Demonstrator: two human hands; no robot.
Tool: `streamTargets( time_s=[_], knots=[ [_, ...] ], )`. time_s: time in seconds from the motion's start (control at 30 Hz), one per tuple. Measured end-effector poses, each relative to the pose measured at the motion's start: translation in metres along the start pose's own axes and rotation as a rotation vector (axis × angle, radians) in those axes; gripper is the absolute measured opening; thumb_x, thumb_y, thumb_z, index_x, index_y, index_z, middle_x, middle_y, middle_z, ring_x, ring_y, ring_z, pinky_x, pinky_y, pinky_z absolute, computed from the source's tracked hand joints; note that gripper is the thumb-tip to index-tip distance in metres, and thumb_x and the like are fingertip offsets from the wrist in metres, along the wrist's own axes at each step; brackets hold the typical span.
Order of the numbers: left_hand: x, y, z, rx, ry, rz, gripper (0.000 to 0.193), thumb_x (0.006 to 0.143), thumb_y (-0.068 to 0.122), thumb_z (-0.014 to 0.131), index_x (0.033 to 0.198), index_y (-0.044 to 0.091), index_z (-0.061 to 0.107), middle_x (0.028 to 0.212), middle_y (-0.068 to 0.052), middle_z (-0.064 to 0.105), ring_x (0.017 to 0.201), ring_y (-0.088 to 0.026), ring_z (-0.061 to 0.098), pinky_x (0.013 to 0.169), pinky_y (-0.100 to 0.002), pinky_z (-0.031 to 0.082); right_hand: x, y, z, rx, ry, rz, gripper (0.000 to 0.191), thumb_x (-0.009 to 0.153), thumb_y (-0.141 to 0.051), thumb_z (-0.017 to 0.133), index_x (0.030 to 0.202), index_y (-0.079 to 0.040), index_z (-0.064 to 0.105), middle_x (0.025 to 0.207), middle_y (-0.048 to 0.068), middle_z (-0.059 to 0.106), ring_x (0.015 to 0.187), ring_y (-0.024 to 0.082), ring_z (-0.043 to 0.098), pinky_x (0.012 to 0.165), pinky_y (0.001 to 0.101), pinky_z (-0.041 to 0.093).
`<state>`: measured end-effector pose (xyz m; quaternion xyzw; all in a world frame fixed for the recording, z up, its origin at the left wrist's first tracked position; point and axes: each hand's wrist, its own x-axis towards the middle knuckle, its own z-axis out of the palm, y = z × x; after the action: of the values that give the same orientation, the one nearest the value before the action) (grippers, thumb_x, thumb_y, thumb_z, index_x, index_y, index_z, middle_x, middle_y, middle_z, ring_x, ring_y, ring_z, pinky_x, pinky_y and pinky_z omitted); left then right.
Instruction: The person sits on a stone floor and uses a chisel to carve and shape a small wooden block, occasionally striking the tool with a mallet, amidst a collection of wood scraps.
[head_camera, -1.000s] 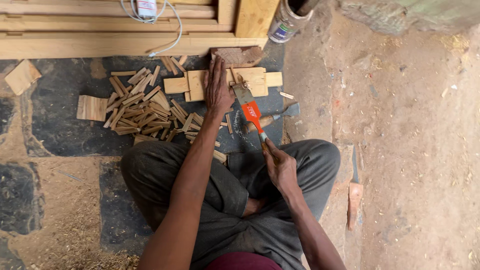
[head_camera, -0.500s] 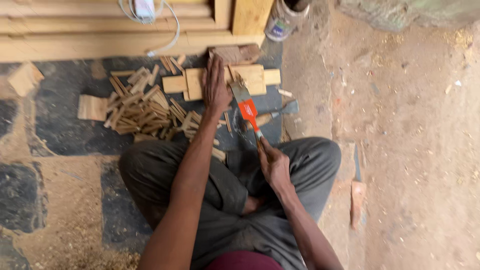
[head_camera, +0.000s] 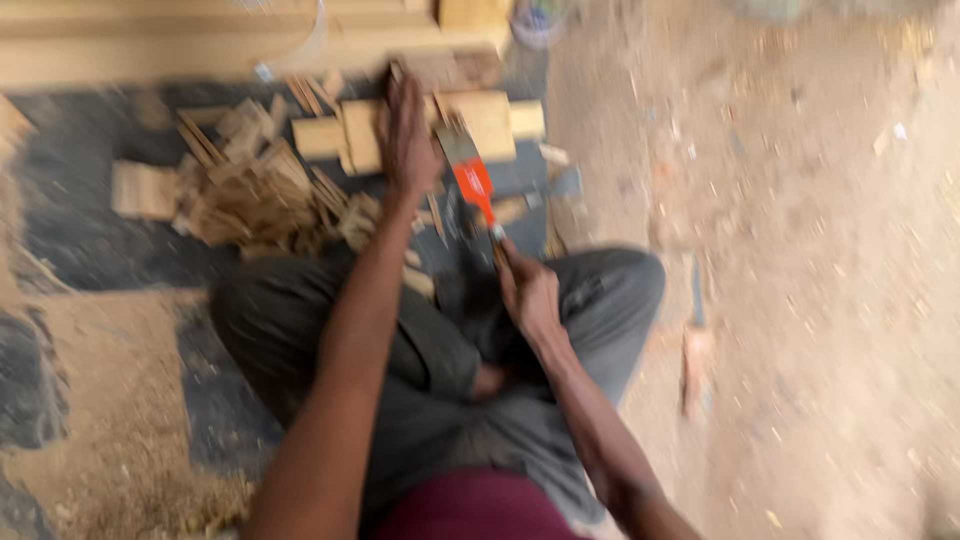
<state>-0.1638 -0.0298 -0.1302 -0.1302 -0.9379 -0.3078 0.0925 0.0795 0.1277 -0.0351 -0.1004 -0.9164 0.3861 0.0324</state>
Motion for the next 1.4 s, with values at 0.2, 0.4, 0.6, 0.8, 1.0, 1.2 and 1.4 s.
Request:
streamTargets(
  time_s=[0.2, 0.4, 0.6, 0.8, 1.0, 1.2, 1.4],
  knots=[
    [-0.005, -0.004, 0.01, 0.221, 0.041, 0.038, 0.098, 0.083, 0.01, 0.077, 0.165, 0.005, 0.022, 0.172, -0.011, 0.021, 0.16, -0.027, 0.019, 0.128, -0.05, 0.019, 0.005, 0.0, 0.005, 0.027, 0.054, -0.083, 0.027, 0.099, -0.014, 0.066, 0.122, -0.001, 0.07, 0.093, 0.03, 0.063, 0.086, 0.036, 0.067, 0.06, 0.0353, 0.055],
    [-0.004, -0.001, 0.007, 0.064, -0.042, 0.007, 0.103, 0.075, 0.01, 0.079, 0.16, -0.001, 0.024, 0.169, -0.015, 0.018, 0.156, -0.031, 0.019, 0.124, -0.056, 0.02, 0.011, 0.0, 0.009, -0.024, 0.05, 0.045, 0.03, 0.096, -0.015, 0.069, 0.124, -0.003, 0.072, 0.091, 0.029, 0.066, 0.074, 0.035, 0.071, 0.068, 0.0341, 0.056],
    [0.004, -0.001, 0.002, -0.024, -0.009, 0.016, 0.106, 0.078, 0.02, 0.086, 0.162, 0.0, 0.024, 0.171, -0.013, 0.02, 0.159, -0.03, 0.02, 0.126, -0.053, 0.023, 0.011, -0.001, 0.007, 0.007, 0.017, 0.042, 0.03, 0.099, -0.012, 0.068, 0.127, -0.001, 0.07, 0.096, 0.029, 0.066, 0.093, 0.036, 0.071, 0.066, 0.0343, 0.056],
    [0.004, -0.002, 0.006, -0.022, 0.078, 0.098, 0.112, 0.076, 0.034, 0.093, 0.157, -0.001, 0.024, 0.165, -0.018, 0.018, 0.154, -0.035, 0.016, 0.119, -0.058, 0.018, 0.023, 0.0, 0.018, 0.007, -0.002, 0.08, 0.037, 0.098, -0.012, 0.066, 0.133, -0.003, 0.068, 0.087, 0.033, 0.058, 0.08, 0.035, 0.071, 0.066, 0.0383, 0.057],
    [0.001, 0.002, 0.004, 0.076, -0.05, -0.021, 0.107, 0.072, 0.014, 0.085, 0.16, 0.0, 0.024, 0.17, -0.015, 0.02, 0.158, -0.031, 0.018, 0.125, -0.054, 0.018, 0.022, 0.014, 0.027, 0.121, 0.124, -0.111, 0.032, 0.101, -0.014, 0.066, 0.131, -0.004, 0.065, 0.104, 0.028, 0.067, 0.104, 0.018, 0.062, 0.08, 0.0362, 0.059],
    [0.002, 0.003, 0.002, 0.108, 0.068, 0.079, 0.1, 0.083, 0.006, 0.082, 0.165, 0.003, 0.025, 0.174, -0.012, 0.019, 0.161, -0.031, 0.017, 0.128, -0.048, 0.019, 0.033, 0.002, 0.035, 0.065, 0.046, 0.089, 0.035, 0.096, -0.013, 0.068, 0.131, -0.007, 0.068, 0.094, 0.032, 0.063, 0.093, 0.038, 0.07, 0.065, 0.0396, 0.055],
    [0.008, 0.002, 0.003, 0.115, -0.116, -0.052, 0.095, 0.078, 0.005, 0.075, 0.16, 0.003, 0.027, 0.17, -0.011, 0.021, 0.158, -0.029, 0.018, 0.127, -0.047, 0.018, 0.027, -0.004, 0.037, -0.013, 0.066, 0.058, 0.037, 0.094, -0.018, 0.07, 0.129, -0.007, 0.07, 0.087, 0.032, 0.065, 0.087, 0.039, 0.071, 0.064, 0.0426, 0.056]
  ],
)
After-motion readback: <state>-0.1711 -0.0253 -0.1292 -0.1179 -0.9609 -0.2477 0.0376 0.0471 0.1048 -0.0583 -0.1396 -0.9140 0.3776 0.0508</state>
